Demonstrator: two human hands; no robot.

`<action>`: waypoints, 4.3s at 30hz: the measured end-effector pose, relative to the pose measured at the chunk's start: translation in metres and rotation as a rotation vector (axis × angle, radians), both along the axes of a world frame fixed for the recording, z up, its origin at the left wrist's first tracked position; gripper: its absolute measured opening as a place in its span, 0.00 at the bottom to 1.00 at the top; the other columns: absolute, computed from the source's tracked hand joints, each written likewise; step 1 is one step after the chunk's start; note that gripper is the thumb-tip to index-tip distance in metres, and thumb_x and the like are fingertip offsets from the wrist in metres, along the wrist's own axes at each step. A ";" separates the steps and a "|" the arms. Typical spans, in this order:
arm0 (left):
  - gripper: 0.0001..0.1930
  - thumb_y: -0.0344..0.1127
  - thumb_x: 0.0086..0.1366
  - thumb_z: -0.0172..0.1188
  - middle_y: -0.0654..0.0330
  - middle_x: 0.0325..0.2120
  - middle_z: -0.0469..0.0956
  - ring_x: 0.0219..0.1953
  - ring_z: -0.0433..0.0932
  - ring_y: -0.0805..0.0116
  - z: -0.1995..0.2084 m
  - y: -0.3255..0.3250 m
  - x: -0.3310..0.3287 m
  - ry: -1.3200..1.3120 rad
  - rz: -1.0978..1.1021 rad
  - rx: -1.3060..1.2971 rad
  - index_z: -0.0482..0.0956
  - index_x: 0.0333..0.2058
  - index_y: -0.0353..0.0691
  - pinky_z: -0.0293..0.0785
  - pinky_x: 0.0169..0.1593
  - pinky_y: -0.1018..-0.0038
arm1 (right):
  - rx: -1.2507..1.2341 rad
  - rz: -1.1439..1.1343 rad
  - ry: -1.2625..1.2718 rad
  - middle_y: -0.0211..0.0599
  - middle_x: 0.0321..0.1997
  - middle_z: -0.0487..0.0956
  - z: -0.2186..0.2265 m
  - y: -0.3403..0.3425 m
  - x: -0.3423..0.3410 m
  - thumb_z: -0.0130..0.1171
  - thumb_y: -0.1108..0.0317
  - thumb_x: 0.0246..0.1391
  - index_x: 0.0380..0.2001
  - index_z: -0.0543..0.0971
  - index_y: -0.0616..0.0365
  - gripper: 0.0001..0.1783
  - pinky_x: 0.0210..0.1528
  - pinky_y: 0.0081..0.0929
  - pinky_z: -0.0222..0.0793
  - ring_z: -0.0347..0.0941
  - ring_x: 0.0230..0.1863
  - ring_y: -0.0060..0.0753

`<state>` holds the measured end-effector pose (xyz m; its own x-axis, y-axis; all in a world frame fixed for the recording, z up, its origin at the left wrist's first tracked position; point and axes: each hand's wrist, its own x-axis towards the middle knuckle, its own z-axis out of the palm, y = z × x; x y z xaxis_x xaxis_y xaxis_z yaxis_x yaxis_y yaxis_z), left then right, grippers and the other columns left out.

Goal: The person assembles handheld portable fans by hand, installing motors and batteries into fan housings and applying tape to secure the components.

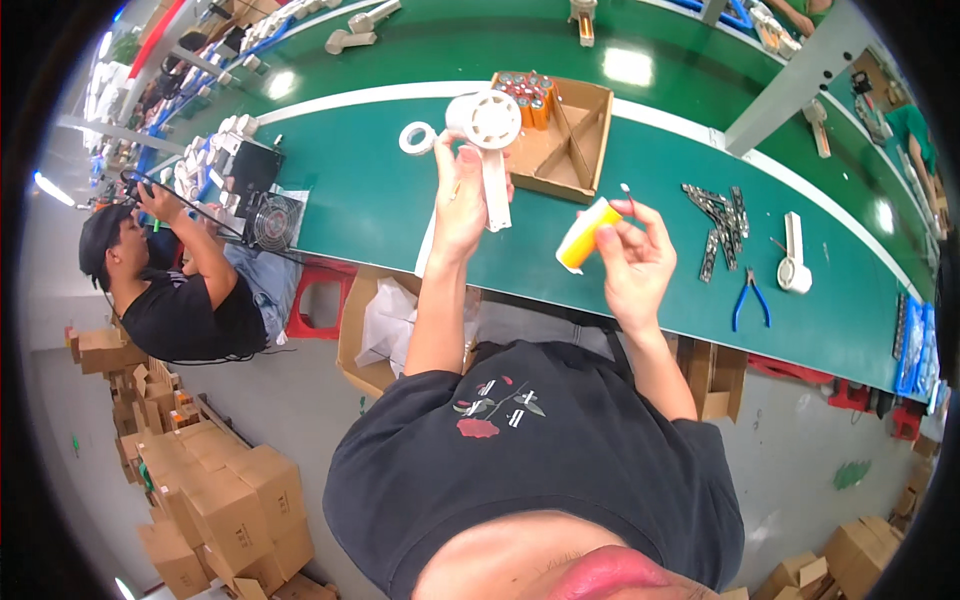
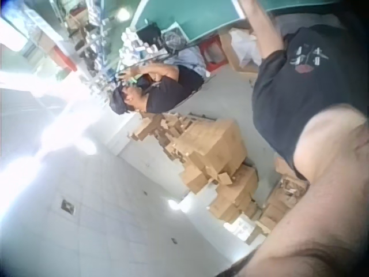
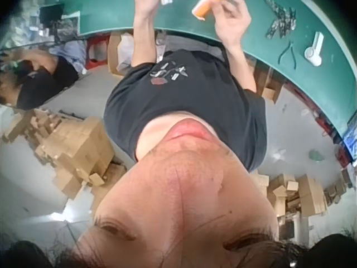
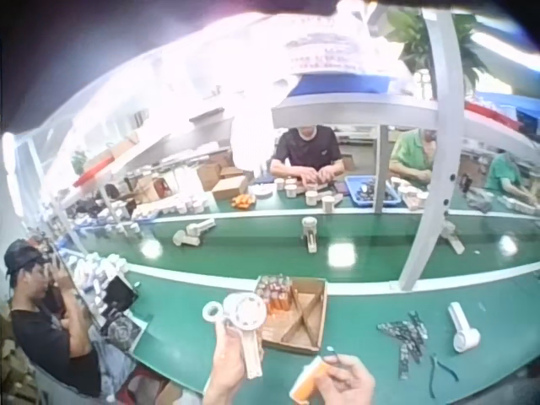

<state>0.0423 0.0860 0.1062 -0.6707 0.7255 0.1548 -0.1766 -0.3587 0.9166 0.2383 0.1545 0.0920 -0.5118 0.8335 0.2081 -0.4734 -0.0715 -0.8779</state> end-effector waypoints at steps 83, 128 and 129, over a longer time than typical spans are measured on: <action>0.16 0.37 0.72 0.53 0.55 0.41 0.78 0.34 0.79 0.67 0.004 0.134 -0.192 -0.139 -0.053 -0.208 0.69 0.53 0.35 0.79 0.36 0.70 | 0.250 -0.162 -0.573 0.33 0.24 0.81 -0.079 0.028 0.015 0.64 0.75 0.58 0.47 0.82 0.65 0.13 0.21 0.15 0.68 0.75 0.21 0.16; 0.16 0.41 0.61 0.62 0.46 0.38 0.84 0.46 0.83 0.49 -0.097 0.243 -0.322 0.720 0.493 -0.888 0.84 0.44 0.39 0.78 0.52 0.60 | 0.382 -0.538 -0.896 0.37 0.19 0.78 -0.083 0.013 0.038 0.65 0.75 0.54 0.28 0.82 0.66 0.04 0.24 0.22 0.67 0.71 0.19 0.23; 0.16 0.41 0.61 0.63 0.47 0.38 0.85 0.45 0.83 0.52 -0.100 0.229 -0.324 0.706 0.532 -0.815 0.84 0.43 0.39 0.78 0.51 0.62 | 0.391 -0.524 -0.891 0.36 0.19 0.78 -0.085 0.015 0.037 0.65 0.75 0.54 0.28 0.82 0.66 0.04 0.24 0.23 0.67 0.71 0.19 0.23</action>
<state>-0.2815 0.3154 0.0065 -0.8678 0.4389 0.2330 0.4502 0.4959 0.7426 0.2756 0.1691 0.0073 -0.2123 0.9481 0.2367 0.4494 0.3098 -0.8379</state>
